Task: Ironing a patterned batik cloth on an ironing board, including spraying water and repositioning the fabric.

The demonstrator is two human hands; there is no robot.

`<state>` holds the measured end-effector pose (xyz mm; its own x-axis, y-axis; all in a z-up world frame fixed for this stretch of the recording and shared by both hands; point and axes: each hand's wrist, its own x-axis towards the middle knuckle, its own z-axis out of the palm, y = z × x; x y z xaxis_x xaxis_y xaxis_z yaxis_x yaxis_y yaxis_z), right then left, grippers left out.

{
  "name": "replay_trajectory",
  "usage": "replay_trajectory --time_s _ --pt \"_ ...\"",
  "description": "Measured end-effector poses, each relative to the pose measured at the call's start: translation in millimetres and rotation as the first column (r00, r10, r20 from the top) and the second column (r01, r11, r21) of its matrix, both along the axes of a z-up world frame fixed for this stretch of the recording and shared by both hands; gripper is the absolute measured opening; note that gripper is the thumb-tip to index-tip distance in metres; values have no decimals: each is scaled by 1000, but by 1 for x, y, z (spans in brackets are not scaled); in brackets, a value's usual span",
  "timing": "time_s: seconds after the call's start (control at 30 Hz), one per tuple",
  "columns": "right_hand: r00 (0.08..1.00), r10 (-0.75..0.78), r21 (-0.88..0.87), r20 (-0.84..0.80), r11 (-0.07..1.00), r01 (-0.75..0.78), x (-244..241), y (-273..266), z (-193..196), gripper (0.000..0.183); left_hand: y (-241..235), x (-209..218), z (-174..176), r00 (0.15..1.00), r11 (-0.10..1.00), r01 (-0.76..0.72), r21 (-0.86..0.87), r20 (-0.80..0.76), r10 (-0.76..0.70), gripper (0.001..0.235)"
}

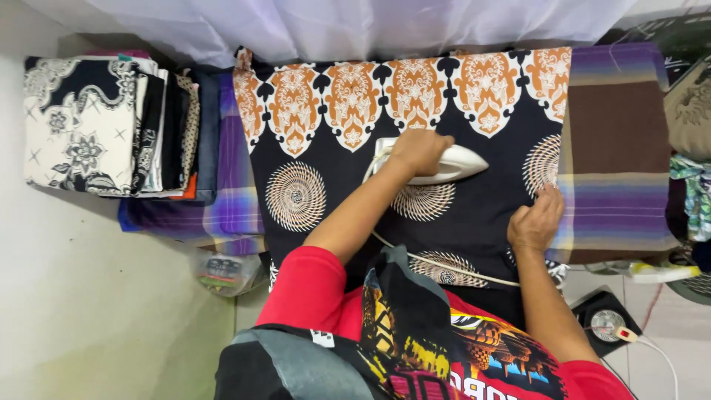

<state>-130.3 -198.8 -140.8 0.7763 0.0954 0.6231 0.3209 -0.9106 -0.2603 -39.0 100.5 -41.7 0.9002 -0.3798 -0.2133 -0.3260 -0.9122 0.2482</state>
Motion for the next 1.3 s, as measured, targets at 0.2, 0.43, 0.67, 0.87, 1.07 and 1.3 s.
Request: replay_trajectory --time_s 0.2,0.43,0.67,0.87,1.07,1.3 --pt "1000 -11 9 -29 1000 12 0 -3 -7 37 75 -30 67 995 993 -79 83 -55 84 41" --pt "1000 -18 -36 -22 999 17 1 -2 -7 35 97 -20 51 991 986 -121 118 -34 126 42" --pt "999 -19 -26 -33 999 18 2 1 -7 34 82 4 6 989 984 -142 106 -18 145 38" --pt "999 -8 -19 -38 1000 8 -2 5 -1 34 45 13 -20 985 983 -171 70 -21 173 38" --pt "1000 6 -42 -25 999 -7 -3 2 -3 37 98 -52 55 895 715 -435 -547 -173 412 66" --pt "1000 20 -62 3 998 -20 2 -2 -10 35 172 -176 -9 231 87 -776 -624 -153 961 42"
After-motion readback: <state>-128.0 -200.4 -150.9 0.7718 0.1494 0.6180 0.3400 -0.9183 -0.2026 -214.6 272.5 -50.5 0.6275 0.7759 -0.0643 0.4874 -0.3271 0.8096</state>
